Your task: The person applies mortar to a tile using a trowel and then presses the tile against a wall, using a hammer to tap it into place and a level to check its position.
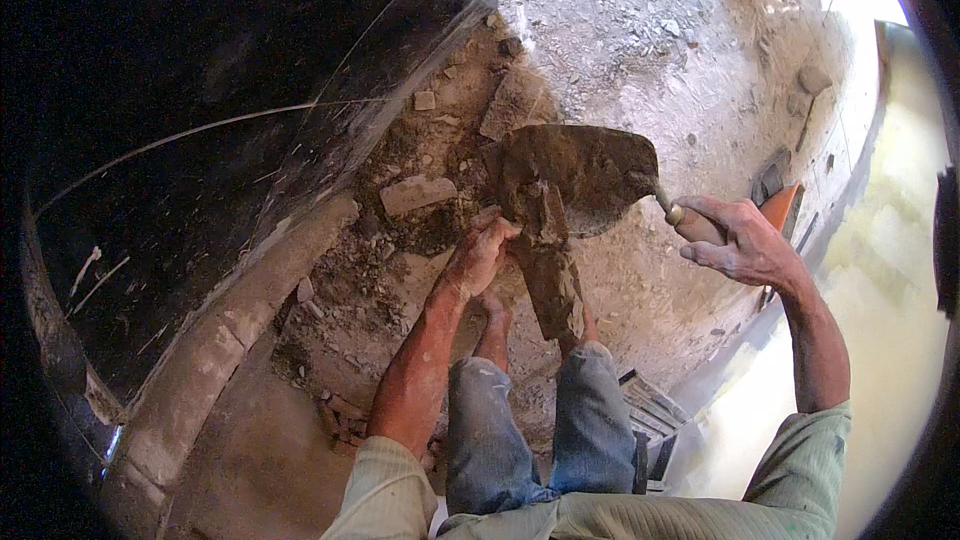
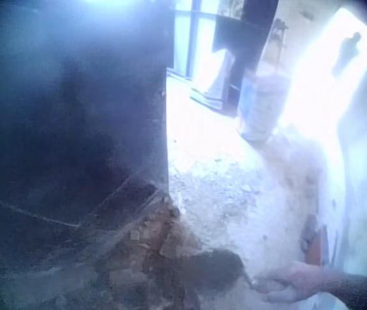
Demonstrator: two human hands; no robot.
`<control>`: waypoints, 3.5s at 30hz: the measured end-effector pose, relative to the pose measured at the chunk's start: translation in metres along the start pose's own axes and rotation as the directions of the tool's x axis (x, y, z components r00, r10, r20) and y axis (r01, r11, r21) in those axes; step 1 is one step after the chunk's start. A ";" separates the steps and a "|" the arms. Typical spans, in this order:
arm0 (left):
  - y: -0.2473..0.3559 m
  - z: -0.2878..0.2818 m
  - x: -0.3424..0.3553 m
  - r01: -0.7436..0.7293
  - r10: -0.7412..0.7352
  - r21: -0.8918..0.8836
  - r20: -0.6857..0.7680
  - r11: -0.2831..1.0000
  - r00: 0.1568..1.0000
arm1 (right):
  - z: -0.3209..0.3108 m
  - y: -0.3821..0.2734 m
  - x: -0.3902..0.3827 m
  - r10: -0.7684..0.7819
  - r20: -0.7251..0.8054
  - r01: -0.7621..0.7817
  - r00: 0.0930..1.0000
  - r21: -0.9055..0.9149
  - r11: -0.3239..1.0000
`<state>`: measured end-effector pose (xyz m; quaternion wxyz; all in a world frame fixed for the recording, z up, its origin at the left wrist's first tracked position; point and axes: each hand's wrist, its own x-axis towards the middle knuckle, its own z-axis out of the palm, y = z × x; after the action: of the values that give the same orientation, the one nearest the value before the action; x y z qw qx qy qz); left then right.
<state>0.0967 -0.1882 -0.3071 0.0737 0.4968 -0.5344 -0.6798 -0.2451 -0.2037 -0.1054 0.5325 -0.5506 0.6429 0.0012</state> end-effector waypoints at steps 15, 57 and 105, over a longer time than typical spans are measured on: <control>-0.053 -0.004 -0.002 -0.244 0.239 -0.100 -0.063 0.965 0.969 | 0.011 0.045 0.016 0.190 0.350 -0.263 0.917 0.172 0.949; -0.041 -0.034 -0.015 0.128 -0.306 -0.859 -0.035 0.496 0.951 | 0.108 0.193 0.106 -0.023 0.367 0.167 0.930 -0.364 0.916; 0.033 0.024 -0.008 0.074 -0.142 -0.843 -0.003 0.532 0.990 | 0.091 -0.065 -0.065 -0.133 -0.379 -0.035 0.916 -0.405 0.914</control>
<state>0.0685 -0.1817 -0.2773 0.2798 0.4560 -0.1081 -0.8379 -0.1482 -0.1295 -0.0620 0.2652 -0.6534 0.7090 0.0081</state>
